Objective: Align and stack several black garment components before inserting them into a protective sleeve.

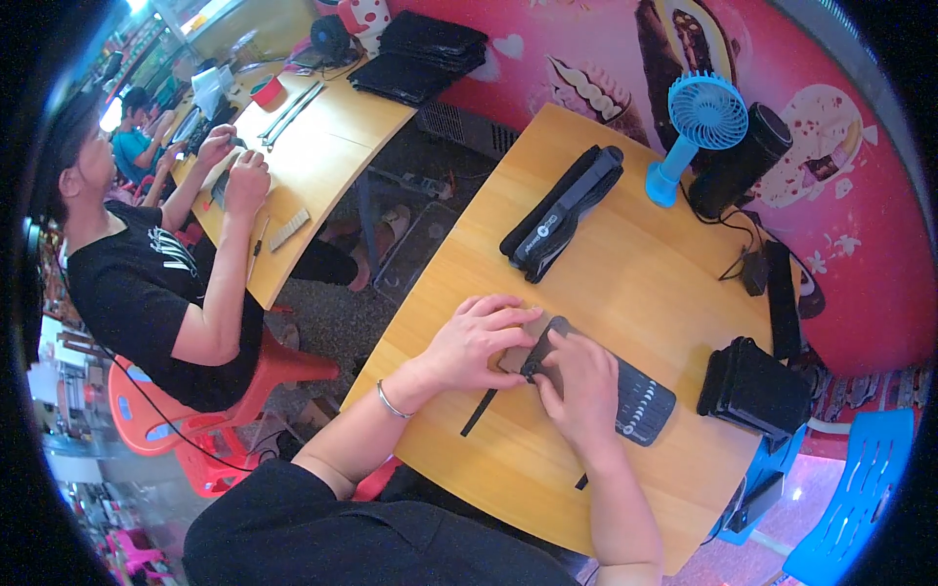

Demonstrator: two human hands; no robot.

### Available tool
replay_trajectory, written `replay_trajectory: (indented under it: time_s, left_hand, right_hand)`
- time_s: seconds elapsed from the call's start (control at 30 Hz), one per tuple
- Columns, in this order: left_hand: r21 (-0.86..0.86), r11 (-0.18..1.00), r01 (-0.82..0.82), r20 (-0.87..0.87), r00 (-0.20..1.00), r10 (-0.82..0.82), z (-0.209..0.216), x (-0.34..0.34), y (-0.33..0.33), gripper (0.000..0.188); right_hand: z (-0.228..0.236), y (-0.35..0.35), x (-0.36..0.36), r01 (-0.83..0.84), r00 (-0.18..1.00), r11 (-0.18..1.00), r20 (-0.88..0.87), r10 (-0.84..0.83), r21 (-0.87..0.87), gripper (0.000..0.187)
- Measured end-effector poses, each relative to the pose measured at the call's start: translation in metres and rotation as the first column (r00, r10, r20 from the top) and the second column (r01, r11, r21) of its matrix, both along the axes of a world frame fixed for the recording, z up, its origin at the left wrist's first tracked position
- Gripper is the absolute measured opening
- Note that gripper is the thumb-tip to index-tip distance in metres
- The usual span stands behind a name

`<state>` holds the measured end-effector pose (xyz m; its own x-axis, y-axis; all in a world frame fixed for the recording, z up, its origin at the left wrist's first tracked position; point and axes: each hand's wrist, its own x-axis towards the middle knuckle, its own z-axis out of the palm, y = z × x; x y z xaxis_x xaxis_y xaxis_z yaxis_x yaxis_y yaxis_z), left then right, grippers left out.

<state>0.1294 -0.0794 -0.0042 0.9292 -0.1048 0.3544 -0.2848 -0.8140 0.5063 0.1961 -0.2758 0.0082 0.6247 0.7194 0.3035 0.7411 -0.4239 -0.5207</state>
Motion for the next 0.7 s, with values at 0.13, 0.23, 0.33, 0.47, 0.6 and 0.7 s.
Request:
replay_trajectory:
  time_s: [0.13, 0.23, 0.33, 0.47, 0.6, 0.7]
  left_hand:
    - [0.001, 1.000, -0.004, -0.005, 1.000, 0.004, -0.0001, -0.0016, -0.0007, 0.042]
    - [-0.003, 1.000, 0.006, -0.014, 1.000, -0.006, -0.0006, -0.0010, -0.0021, 0.042]
    - [0.007, 1.000, 0.024, -0.020, 1.000, -0.023, -0.0008, 0.0014, 0.0012, 0.042]
    - [0.000, 1.000, 0.028, -0.060, 0.998, -0.028, 0.0014, 0.0010, 0.0033, 0.041]
    - [-0.001, 1.000, 0.015, -0.063, 0.998, -0.015, 0.0003, 0.0035, 0.0011, 0.041]
    - [0.009, 1.000, 0.020, -0.068, 0.998, -0.020, 0.0027, 0.0046, -0.0010, 0.042]
  right_hand:
    - [-0.0020, -0.0011, -0.0010, -0.007, 1.000, 1.000, -0.006, 0.007, -0.008, 0.032]
    - [-0.0016, -0.0024, -0.0020, -0.008, 1.000, 1.000, 0.018, 0.008, -0.004, 0.031]
    - [-0.0019, -0.0030, 0.0011, -0.007, 1.000, 0.999, 0.021, 0.007, -0.032, 0.028]
    - [-0.0018, -0.0004, 0.0035, -0.020, 1.000, 0.999, -0.020, 0.020, -0.026, 0.023]
    - [0.0001, -0.0023, 0.0035, -0.016, 1.000, 1.000, -0.018, 0.016, -0.022, 0.023]
    - [-0.0035, -0.0050, 0.0037, -0.013, 1.000, 1.000, -0.026, 0.013, -0.002, 0.026]
